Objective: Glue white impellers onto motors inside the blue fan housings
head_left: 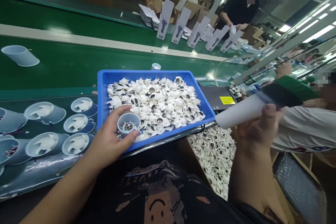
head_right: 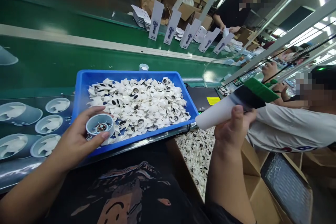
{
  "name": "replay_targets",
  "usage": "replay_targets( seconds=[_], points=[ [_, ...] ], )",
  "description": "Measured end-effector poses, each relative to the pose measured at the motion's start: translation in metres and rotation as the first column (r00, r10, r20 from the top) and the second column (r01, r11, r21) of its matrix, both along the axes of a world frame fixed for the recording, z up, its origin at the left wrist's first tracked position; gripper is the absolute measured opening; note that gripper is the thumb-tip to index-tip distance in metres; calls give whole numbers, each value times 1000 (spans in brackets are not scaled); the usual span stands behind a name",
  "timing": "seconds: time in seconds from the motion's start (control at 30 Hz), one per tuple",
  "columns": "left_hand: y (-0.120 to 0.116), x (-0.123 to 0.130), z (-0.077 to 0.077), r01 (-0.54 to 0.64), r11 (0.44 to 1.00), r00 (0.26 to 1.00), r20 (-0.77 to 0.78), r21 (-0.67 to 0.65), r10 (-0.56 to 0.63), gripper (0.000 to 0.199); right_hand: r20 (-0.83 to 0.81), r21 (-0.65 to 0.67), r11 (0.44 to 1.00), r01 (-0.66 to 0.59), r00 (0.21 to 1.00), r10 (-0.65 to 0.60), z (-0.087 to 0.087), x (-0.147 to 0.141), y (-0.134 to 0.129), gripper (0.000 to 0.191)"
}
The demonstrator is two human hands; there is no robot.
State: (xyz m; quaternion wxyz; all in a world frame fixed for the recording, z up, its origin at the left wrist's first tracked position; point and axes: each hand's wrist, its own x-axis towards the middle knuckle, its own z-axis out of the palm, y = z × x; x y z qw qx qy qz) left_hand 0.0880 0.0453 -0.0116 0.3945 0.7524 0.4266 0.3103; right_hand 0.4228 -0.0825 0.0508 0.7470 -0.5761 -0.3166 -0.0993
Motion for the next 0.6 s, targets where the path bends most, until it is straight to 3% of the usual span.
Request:
replay_targets(
  seconds=[0.07, 0.1, 0.13, 0.17, 0.2, 0.23, 0.27, 0.3, 0.4, 0.43, 0.5, 0.6],
  points=[
    [1, 0, -1, 0, 1000, 1000, 29, -22, 1, 58, 309, 127, 985, 114, 939, -148, 1, -23, 4, 60],
    [2, -1, -3, 5, 1000, 999, 38, -23, -4, 59, 476, 97, 990, 105, 868, -138, 0, -36, 9, 56],
    [4, -2, -4, 13, 1000, 999, 45, -19, -12, 60, 631, -45, 996, 78, 775, -32, -1, -48, 16, 49],
    [6, -3, -6, 25, 1000, 998, 51, -12, -24, 60, 722, -266, 962, 60, 673, 158, -4, -60, 27, 41],
    [7, -3, -8, 44, 999, 997, 57, -11, -44, 59, 715, -510, 858, 63, 585, 383, -6, -70, 42, 33],
    [9, -4, -8, 68, 998, 996, 63, -15, -67, 59, 625, -714, 695, 84, 524, 579, -10, -78, 59, 28],
    [9, -4, -9, 87, 996, 994, 67, -20, -85, 58, 528, -830, 544, 124, 491, 693, -14, -84, 77, 25],
    [9, -5, -8, 99, 995, 993, 65, -30, -97, 58, 448, -890, 424, 165, 480, 754, -18, -89, 95, 23],
    [7, -6, -3, 117, 993, 993, 39, -33, -116, 61, 265, -954, 152, 259, 487, 832, -27, -95, 136, 14],
    [6, -6, -1, 121, 992, 992, 36, -23, -120, 62, 217, -957, 83, 279, 491, 844, -29, -95, 144, 16],
    [5, -7, 2, 142, 990, 989, 39, -11, -142, 62, 151, -956, -2, 292, 499, 853, -30, -96, 150, 21],
    [5, -7, 3, 170, 985, 984, 56, -17, -169, 63, 97, -972, -29, 234, 510, 855, -29, -93, 147, 22]
  ],
)
